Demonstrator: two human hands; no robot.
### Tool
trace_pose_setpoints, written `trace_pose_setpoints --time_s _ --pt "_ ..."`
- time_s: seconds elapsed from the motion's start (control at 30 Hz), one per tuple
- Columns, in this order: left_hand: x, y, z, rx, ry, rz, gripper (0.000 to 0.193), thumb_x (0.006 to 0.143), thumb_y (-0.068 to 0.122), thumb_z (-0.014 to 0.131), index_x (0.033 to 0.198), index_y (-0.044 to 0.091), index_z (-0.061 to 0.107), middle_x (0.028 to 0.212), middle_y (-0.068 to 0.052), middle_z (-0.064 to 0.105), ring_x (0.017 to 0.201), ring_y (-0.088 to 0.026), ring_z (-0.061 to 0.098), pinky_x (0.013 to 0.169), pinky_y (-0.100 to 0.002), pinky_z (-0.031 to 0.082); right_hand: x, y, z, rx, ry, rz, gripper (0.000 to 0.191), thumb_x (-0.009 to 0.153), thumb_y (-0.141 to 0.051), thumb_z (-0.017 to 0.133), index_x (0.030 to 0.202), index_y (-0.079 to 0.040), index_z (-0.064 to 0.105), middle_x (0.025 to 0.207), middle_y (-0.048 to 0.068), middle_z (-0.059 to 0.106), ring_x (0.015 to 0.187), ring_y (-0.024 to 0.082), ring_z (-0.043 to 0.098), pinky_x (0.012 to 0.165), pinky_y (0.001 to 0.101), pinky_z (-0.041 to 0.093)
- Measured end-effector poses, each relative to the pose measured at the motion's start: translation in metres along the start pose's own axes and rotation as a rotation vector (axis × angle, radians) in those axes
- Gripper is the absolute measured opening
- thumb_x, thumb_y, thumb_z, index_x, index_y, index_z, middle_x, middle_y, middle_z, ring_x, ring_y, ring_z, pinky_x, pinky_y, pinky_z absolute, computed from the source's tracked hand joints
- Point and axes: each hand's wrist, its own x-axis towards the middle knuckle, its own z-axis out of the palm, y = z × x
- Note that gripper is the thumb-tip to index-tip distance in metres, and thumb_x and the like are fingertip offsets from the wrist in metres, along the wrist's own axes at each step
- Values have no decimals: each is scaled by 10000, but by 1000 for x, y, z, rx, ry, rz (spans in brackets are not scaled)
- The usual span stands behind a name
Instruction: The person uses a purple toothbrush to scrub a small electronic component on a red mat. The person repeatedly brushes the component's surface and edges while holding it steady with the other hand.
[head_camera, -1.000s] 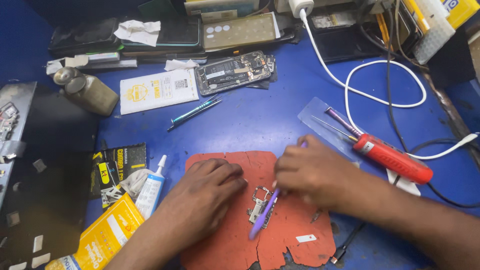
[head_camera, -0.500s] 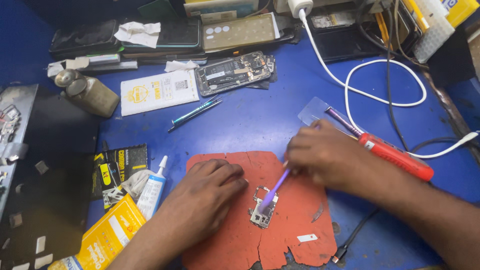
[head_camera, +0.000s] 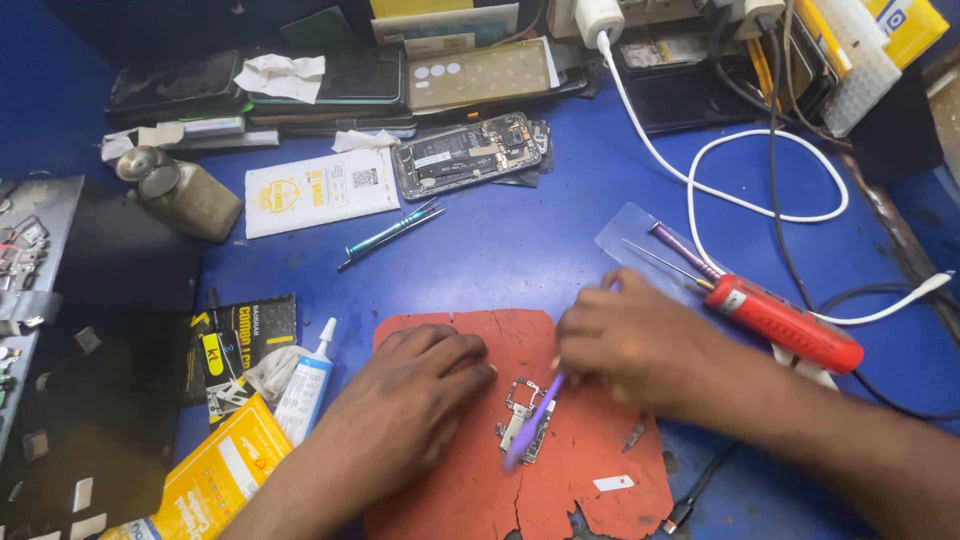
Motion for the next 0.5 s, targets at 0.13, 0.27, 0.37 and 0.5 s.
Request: trace_pose_setpoints --time_s 0.13,0.27,0.37,0.5 --pt "0 0 0 6 16 14 348 750 33 652 1095 28 705 1232 -117 641 1204 -338 564 1029 -458 433 1 -2 -1 -11 18 56 134 733 -96 747 827 -176 695 850 -30 641 906 196 612 805 414 403" --pt "0 0 0 -3 24 15 327 768 38 656 1091 30 705 1227 -118 642 1200 -339 566 1025 -458 436 4 -3 -5 -63 44 70 165 703 -80 730 833 -180 710 855 -36 652 904 193 615 788 420 396" --pt "0 0 0 1 13 10 322 771 42 657 1089 26 703 1227 -118 642 1202 -340 566 1026 -458 436 6 -5 -6 -9 -7 25 113 728 -101 738 793 -173 680 868 -35 650 921 181 619 800 412 404" --pt "0 0 0 -1 25 24 336 764 40 653 1096 22 703 1236 -123 640 1205 -344 563 1026 -458 435 8 -6 -9 -31 -29 81 173 639 -74 722 769 -185 698 894 -54 680 922 181 621 780 414 399"
